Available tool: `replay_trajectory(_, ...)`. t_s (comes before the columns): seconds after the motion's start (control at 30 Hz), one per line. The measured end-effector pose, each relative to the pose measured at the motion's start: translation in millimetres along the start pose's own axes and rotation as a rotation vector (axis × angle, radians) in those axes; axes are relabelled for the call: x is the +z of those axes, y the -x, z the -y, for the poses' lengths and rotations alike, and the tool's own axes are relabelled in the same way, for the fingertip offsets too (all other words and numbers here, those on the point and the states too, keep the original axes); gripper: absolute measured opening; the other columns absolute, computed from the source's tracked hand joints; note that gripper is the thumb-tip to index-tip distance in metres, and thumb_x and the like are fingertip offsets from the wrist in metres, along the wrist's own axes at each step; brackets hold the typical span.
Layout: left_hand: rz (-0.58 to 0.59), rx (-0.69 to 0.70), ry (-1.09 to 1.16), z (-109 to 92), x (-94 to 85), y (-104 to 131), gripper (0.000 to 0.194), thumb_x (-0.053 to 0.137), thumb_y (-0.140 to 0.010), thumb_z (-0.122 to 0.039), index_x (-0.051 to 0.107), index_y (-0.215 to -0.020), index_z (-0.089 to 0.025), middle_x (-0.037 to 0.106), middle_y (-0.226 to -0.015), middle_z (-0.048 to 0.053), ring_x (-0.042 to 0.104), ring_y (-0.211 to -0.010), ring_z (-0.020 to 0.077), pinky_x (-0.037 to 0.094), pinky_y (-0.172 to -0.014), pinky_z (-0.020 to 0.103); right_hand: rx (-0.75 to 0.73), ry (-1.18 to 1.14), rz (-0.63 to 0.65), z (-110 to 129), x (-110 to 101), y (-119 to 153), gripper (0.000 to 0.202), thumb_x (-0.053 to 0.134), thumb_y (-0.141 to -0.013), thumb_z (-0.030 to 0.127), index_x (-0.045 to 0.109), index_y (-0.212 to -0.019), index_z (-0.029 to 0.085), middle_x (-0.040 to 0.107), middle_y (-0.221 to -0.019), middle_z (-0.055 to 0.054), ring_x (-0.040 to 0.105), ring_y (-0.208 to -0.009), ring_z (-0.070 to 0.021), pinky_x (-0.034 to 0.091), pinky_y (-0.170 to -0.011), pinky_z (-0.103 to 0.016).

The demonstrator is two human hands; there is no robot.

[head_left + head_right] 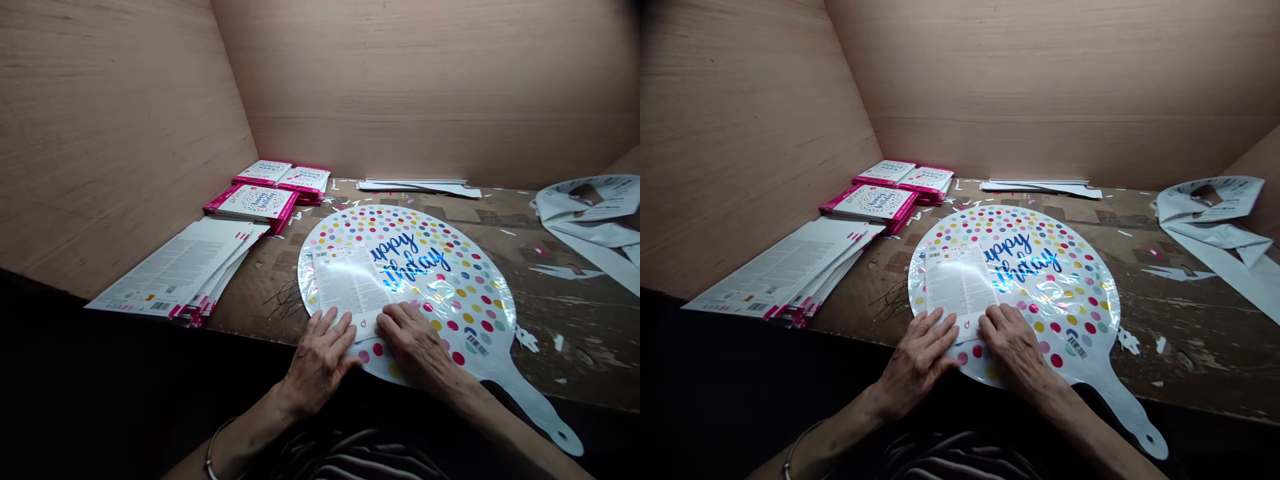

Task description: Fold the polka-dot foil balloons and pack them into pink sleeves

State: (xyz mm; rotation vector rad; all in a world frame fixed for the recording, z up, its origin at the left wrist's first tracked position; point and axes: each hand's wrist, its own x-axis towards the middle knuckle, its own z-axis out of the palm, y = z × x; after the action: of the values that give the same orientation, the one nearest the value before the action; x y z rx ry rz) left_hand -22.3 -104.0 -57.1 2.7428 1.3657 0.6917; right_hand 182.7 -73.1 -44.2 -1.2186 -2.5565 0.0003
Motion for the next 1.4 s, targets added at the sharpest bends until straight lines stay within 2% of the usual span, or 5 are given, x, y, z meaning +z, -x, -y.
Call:
replay_trajectory(0.23,-0.173,0.265,-0.007,-10.2,-10.7,15.6,0.032,0.032,-0.088,-0.007,0.058,-0.107,-0.007,0.063,-0.107,0.015,0.055,-0.103,0.0238,0.047,-0.087,0.041,-0.215,-0.064,-0.195,12.6,-0.5,31.2,0.024,0.042,-0.088,0.013,0.057,-0.107,0.014,0.061,-0.098,-0.011,0.053,-0.093,-0.0233,0.040,-0.085,-0.043)
replay_trajectory(0.5,-0.385,0.323,0.211,-34.3,-61.1,-56.3,0.021,0.035,-0.083,-0.007,0.056,-0.081,-0.010,0.062,-0.065,0.007,0.053,-0.057,0.0144,0.046,-0.062,0.031,-0.347,0.113,-0.464,-8.0,-51.4,16.2,0.041,0.039,-0.083,0.006,0.048,-0.122,0.009,0.062,-0.102,-0.015,0.057,-0.097,-0.0271,0.046,-0.084,-0.045)
replay_trajectory(0.83,-0.278,-0.051,0.429,-63.7,-126.7,-125.9,0.016,0.048,-0.077,-0.011,0.062,-0.071,-0.012,0.061,-0.062,0.002,0.054,-0.056,0.0126,0.044,-0.057,0.024,-0.388,0.309,-0.585,-15.8,-131.6,-21.8,0.053,0.037,-0.072,0.000,0.045,-0.123,0.009,0.061,-0.108,-0.020,0.062,-0.087,-0.0302,0.047,-0.068,-0.041)
replay_trajectory(1.17,0.040,-0.493,0.780,-29.1,-113.4,-153.7,0.008,0.060,-0.061,-0.019,0.063,-0.059,-0.011,0.055,-0.056,-0.001,0.048,-0.055,0.0102,0.034,-0.049,0.020,-0.104,0.097,-0.090,-18.3,-123.5,-49.7,0.027,0.042,-0.076,0.008,0.051,-0.100,0.014,0.064,-0.076,-0.007,0.056,-0.057,-0.0157,0.029,-0.049,-0.025)
replay_trajectory(1.4,0.108,-0.601,0.922,-16.8,-82.7,-151.2,0.007,0.060,-0.055,-0.018,0.063,-0.057,-0.011,0.054,-0.052,-0.001,0.047,-0.053,0.0107,0.032,-0.047,0.021,0.109,-0.240,0.009,-22.4,-96.6,-58.7,0.022,0.042,-0.072,0.009,0.057,-0.088,0.013,0.060,-0.068,-0.005,0.050,-0.057,-0.0135,0.030,-0.053,-0.025)
